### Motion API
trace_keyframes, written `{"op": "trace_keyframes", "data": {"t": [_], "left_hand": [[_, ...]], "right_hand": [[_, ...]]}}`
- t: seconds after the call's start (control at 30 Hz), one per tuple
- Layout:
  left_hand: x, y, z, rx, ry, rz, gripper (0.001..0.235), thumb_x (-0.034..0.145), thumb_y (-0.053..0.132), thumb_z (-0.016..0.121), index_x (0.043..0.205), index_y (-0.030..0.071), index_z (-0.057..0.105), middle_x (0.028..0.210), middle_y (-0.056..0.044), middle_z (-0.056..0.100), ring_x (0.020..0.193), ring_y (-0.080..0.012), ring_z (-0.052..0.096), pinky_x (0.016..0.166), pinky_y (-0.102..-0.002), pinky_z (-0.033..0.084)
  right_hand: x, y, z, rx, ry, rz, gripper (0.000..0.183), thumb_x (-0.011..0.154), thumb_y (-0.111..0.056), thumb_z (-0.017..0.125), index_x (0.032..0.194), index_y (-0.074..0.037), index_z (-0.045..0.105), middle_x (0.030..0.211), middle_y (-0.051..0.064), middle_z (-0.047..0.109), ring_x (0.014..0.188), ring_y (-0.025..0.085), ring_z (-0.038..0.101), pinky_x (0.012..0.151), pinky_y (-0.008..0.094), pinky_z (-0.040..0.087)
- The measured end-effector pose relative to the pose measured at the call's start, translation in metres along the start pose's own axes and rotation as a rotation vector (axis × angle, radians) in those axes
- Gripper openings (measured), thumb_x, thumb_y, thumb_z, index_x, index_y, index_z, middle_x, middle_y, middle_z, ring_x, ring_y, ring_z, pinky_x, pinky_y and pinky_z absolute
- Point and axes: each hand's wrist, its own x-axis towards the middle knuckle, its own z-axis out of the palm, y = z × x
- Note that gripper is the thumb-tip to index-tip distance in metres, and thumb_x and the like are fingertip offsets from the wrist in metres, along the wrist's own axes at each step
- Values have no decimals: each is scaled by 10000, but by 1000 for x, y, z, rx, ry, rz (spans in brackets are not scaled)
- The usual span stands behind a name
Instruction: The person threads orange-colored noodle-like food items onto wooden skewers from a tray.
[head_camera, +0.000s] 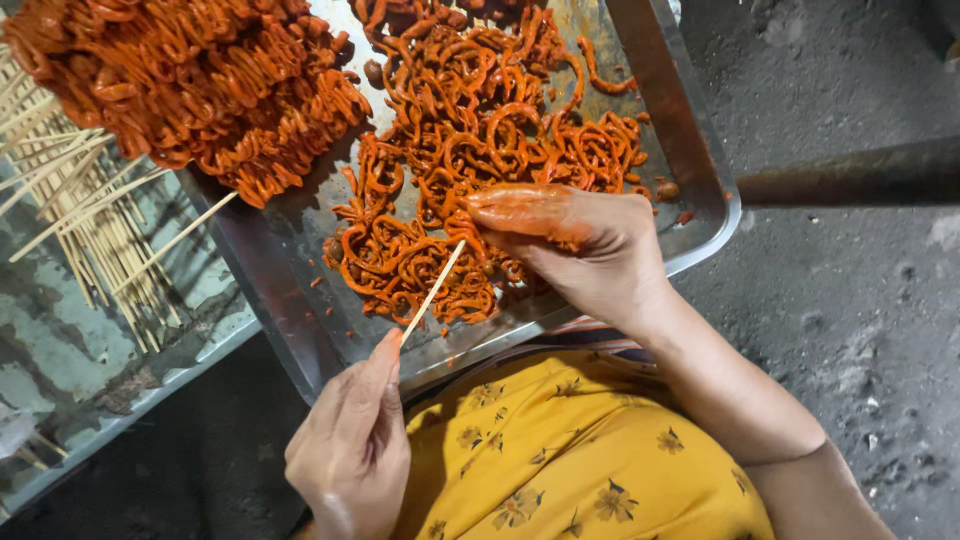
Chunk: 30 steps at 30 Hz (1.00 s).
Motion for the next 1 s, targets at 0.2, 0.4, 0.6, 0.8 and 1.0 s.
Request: {"op": "trace_keyframes", "data": {"t": [0.2,0.4,0.6,0.8,1.0], "left_hand": [[4,-2,4,-62,66,26,358,888,-100,758,1210,52,725,932,-118,728,806,-172,731,737,-263,562],[0,-5,6,-52,64,63,373,883,-115,760,1213,55,724,949,-111,733,830,-181,739,759,-273,574],[-2,-10,8,-23,45,78,399,854,-122,763,1211,52,726,942,-118,731,836,-199,739,764,-283,576],[-2,-9,10,4,83,105,416,853,-136,758,1224,49,720,960,-125,734,862,-210,747,787,-291,596],[0,-6,11,-28,83,114,419,852,-154,741,1228,29,711,970,-137,737,875,-213,756,787,-292,604]], "right_hand": [[2,-2,-8,310,83,81,282,1012,-86,640,1270,25,659,1312,113,690,1241,175,654,1123,283,504],[6,21,-1,741,25,587,276,1029,-161,630,1234,15,686,1021,102,723,847,151,715,783,266,594],[8,38,5,1064,124,566,229,931,-53,734,1142,22,683,1101,117,733,979,229,750,846,359,619],[3,45,3,1130,110,576,191,939,-4,721,1127,28,712,1056,139,747,989,252,740,921,389,611],[0,49,4,1166,78,501,166,948,9,725,1111,40,726,1062,127,743,962,225,731,920,403,613]]}}
